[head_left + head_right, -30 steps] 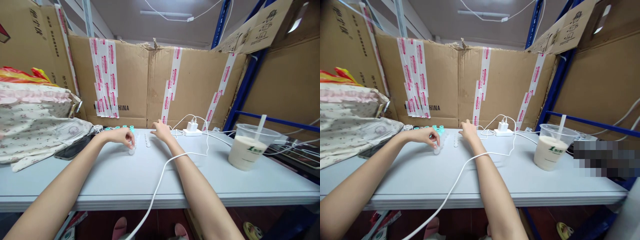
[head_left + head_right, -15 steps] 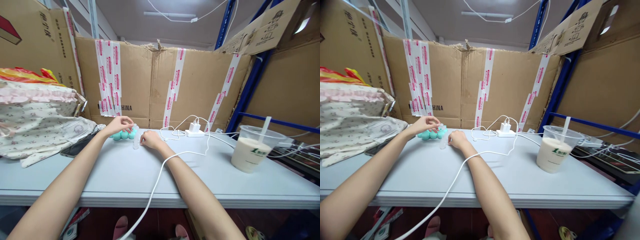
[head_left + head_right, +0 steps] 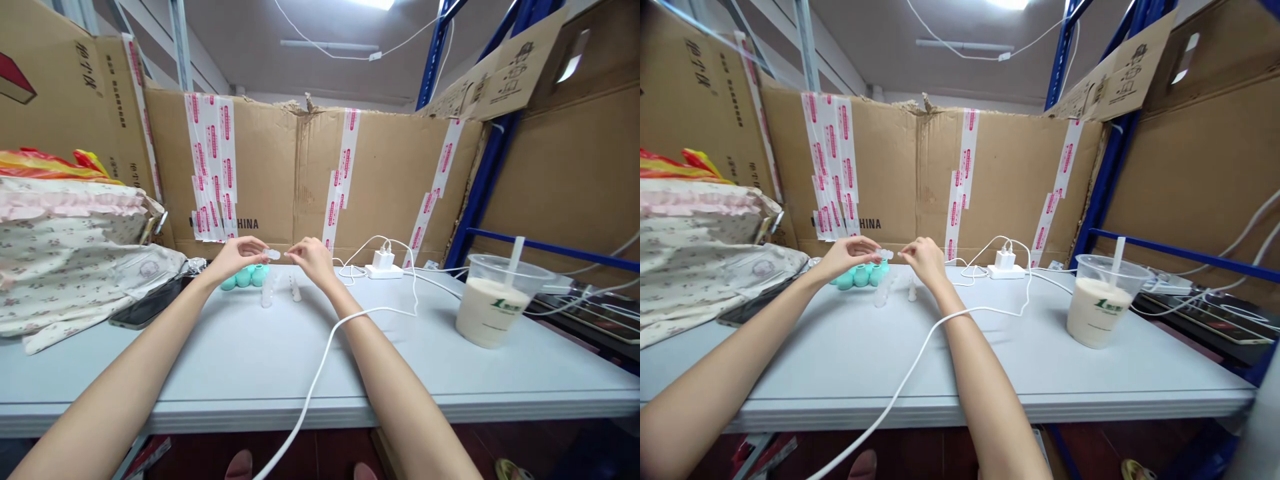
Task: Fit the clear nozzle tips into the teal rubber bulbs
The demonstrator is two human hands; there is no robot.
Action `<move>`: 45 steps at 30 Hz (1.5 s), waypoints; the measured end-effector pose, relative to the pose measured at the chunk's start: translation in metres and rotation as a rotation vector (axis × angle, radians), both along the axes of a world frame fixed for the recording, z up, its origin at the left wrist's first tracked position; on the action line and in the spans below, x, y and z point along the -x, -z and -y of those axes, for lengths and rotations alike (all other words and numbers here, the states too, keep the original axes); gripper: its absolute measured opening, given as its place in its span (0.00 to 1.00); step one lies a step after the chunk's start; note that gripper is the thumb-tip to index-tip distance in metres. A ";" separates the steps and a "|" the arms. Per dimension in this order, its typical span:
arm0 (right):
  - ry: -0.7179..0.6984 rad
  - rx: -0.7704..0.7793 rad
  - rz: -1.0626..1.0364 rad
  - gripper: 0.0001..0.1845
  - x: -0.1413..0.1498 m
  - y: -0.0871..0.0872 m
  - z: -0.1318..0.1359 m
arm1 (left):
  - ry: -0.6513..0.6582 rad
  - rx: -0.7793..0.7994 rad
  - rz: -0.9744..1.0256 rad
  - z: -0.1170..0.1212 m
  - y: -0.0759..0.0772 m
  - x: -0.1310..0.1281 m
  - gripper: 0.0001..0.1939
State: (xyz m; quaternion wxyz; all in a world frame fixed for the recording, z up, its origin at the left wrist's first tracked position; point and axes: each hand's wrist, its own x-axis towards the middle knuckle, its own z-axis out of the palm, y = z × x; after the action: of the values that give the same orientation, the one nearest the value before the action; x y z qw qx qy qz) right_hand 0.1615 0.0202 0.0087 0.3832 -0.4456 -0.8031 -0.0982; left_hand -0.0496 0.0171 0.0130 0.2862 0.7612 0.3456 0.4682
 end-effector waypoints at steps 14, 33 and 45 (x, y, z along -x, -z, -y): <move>-0.214 -0.098 -0.171 0.07 0.015 -0.003 0.012 | 0.034 0.007 -0.004 0.003 -0.001 -0.005 0.20; -0.237 -0.085 -0.201 0.09 0.019 -0.003 0.012 | -0.057 -0.012 0.098 0.002 0.003 -0.017 0.18; -0.379 0.070 -0.350 0.10 0.027 0.001 0.013 | -0.061 0.007 0.151 0.006 0.000 -0.016 0.18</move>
State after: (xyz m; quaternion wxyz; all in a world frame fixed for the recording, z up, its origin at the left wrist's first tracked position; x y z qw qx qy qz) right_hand 0.1340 0.0073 0.0080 0.5121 -0.3104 -0.7967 0.0818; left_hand -0.0334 0.0112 0.0127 0.2999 0.7117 0.3478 0.5315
